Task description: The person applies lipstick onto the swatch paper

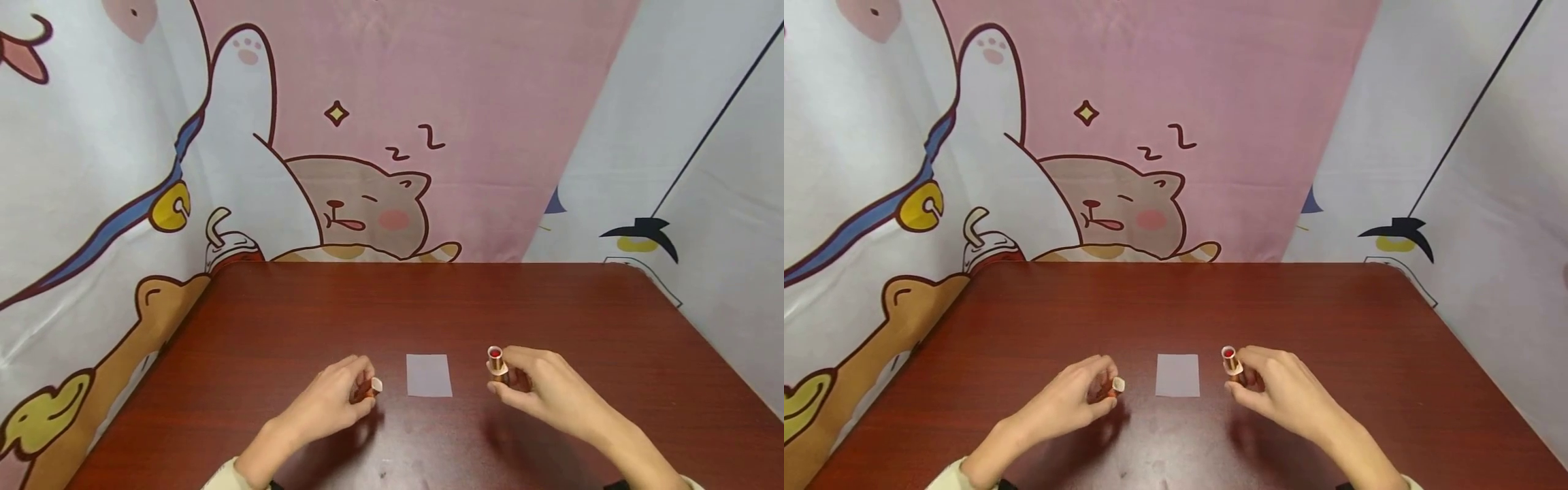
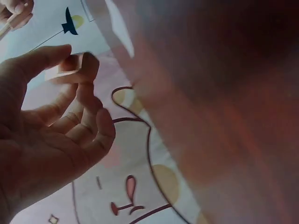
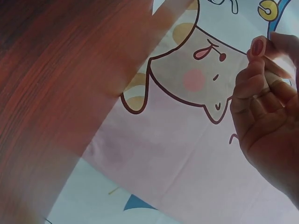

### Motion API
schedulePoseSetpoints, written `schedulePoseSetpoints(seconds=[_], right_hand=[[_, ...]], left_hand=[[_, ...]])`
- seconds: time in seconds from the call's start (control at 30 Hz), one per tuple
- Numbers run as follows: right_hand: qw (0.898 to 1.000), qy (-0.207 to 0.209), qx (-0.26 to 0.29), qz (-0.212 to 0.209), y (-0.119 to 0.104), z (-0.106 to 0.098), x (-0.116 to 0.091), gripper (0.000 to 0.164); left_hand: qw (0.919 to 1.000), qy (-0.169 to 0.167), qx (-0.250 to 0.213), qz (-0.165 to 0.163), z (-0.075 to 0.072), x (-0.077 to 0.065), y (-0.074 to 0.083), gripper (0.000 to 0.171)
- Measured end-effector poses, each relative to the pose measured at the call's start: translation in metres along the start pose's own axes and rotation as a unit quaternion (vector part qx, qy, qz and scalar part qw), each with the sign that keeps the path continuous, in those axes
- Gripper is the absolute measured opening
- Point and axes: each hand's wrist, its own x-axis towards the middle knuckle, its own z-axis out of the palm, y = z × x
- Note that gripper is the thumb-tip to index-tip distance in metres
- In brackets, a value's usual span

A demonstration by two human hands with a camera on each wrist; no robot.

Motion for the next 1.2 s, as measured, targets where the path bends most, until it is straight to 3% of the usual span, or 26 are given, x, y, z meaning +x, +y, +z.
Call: schedulePoseSetpoints(seconds=[0.13,0.37,0.67,0.83,0.9,1.0,1.1,1.2], right_hand=[[1.0,-0.001,0.002,0.002,0.001,0.002,0.0,0.034],[1.0,-0.001,0.002,-0.011,0.002,0.004,0.001,0.033],[1.0,0.002,0.003,-0.012,0.001,0.006,0.002,0.033],[1.0,0.002,0.024,-0.011,-0.001,0.008,0.004,0.032],[0.999,0.001,0.036,-0.008,-0.004,0.008,0.005,0.031],[0.999,-0.004,0.051,-0.002,-0.012,0.008,0.008,0.029],[0.998,-0.012,0.06,-0.006,-0.021,0.009,0.011,0.024],[0.997,-0.021,0.069,-0.022,-0.032,0.011,0.014,0.02]], left_hand=[[0.9985,-0.01,-0.048,-0.026,0.009,-0.003,-0.008,0.025],[0.9972,-0.033,-0.05,-0.045,0.022,-0.007,-0.018,0.028],[0.9962,-0.034,0.048,-0.063,0.02,-0.01,-0.017,0.035],[0.9948,0.007,0.076,-0.068,0.014,-0.009,-0.003,0.051],[0.9968,0.04,0.037,-0.06,0.013,-0.005,0.009,0.051],[0.9934,0.088,-0.07,-0.025,0.012,0.006,0.034,0.044],[0.9785,0.118,-0.168,0.019,0.013,0.019,0.059,0.039],[0.9636,0.139,-0.223,0.05,0.015,0.03,0.076,0.039]])
